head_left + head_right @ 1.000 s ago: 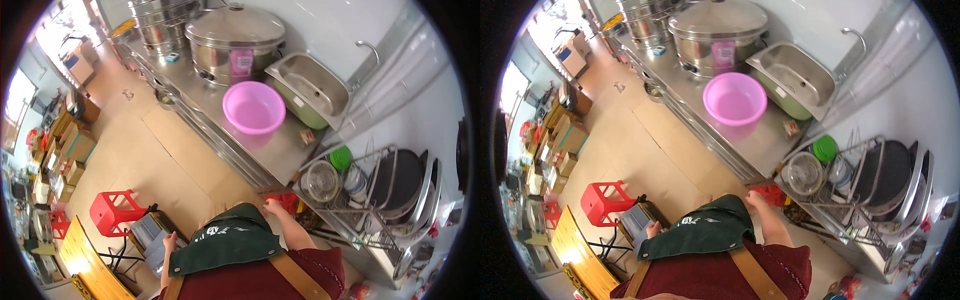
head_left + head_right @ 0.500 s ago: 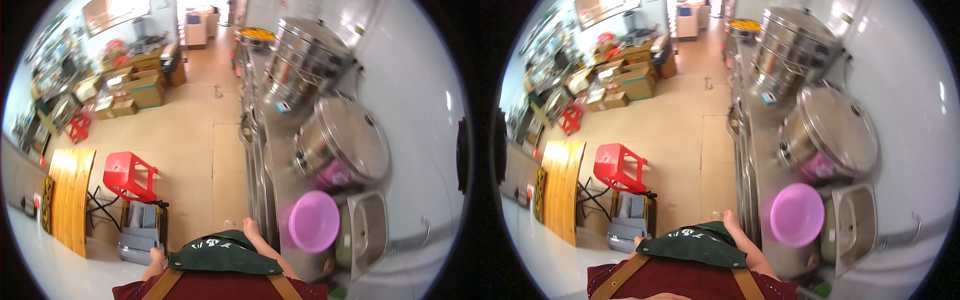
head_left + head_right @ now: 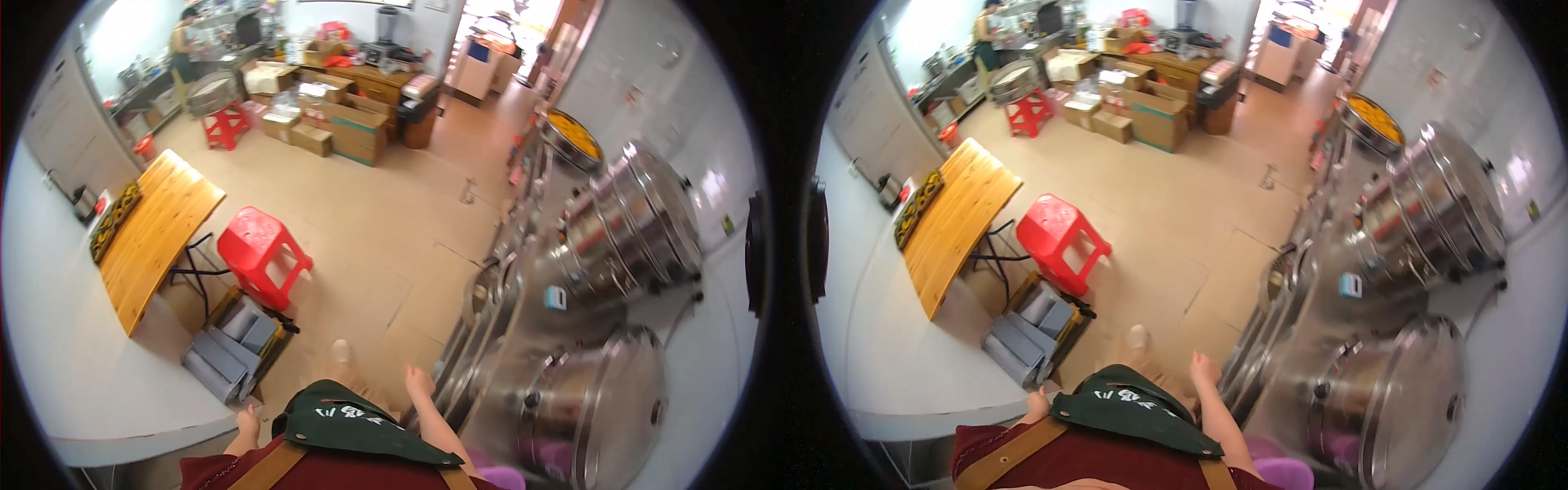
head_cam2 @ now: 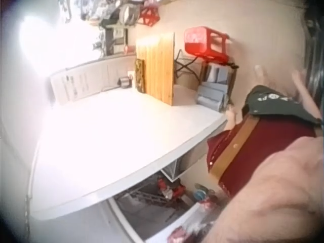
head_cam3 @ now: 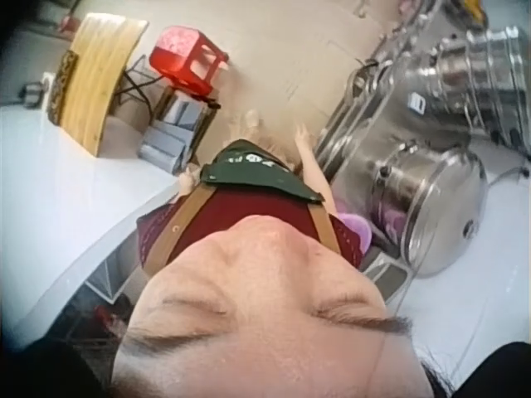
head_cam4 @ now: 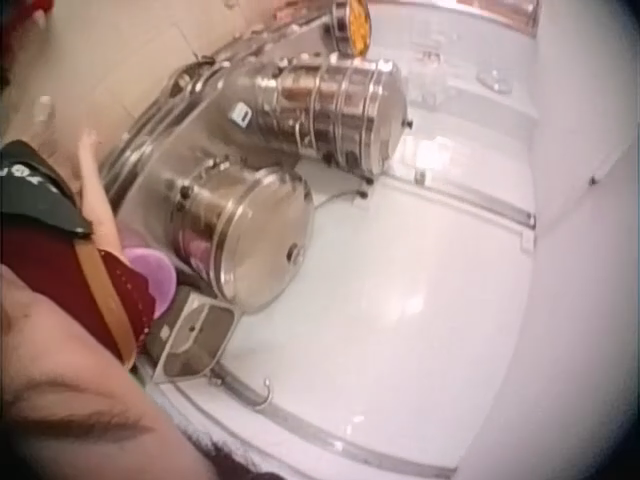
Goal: Preparing dough and placing it in a steaming tray.
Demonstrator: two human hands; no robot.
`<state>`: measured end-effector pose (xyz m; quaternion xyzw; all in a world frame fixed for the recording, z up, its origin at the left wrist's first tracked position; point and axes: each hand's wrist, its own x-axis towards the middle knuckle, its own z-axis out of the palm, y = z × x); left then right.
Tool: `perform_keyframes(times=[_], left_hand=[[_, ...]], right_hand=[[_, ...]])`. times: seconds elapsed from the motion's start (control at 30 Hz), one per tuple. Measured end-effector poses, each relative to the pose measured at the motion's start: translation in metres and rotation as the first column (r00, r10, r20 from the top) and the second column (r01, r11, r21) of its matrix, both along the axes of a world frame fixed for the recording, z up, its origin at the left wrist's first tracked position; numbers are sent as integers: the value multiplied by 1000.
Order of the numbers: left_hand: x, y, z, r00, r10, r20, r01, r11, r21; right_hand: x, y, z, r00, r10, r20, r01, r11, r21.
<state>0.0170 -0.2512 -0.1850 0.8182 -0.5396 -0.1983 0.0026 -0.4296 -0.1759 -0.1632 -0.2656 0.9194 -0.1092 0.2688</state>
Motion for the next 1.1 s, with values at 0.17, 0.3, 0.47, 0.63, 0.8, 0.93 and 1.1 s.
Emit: perform_keyframes(times=[0.17, 0.3, 0.47, 0.63, 0.8, 0.93, 1.1], left_hand=[[-30, -57, -15, 964, 262, -32, -261, 965, 31], [-39, -126, -98, 881, 398, -254, -390, 917, 84], [-159, -253, -20, 801, 167, -575, -118, 985, 122], [-209, -316, -15, 678, 99, -728, -106, 994, 36], [-193, -307, -43, 769, 187, -612, -126, 982, 142], [-153, -254, -71, 909, 255, -329, -164, 946, 280], [-120, -226, -80, 860, -475, -187, 509, 824, 247]], right_hand=[[-28, 54, -68, 996, 5, 93, -27, 972, 231], [-49, 18, -12, 935, -147, 322, 49, 955, 292], [-89, -41, -14, 870, -303, 388, 263, 952, 154], [-131, -125, -75, 753, -389, 530, 427, 902, 56], [-163, -207, -90, 806, -198, 558, 216, 976, 35], [-201, -249, -110, 873, -97, 477, 96, 995, 26], [-268, -300, -146, 847, -110, 520, 14, 983, 184]])
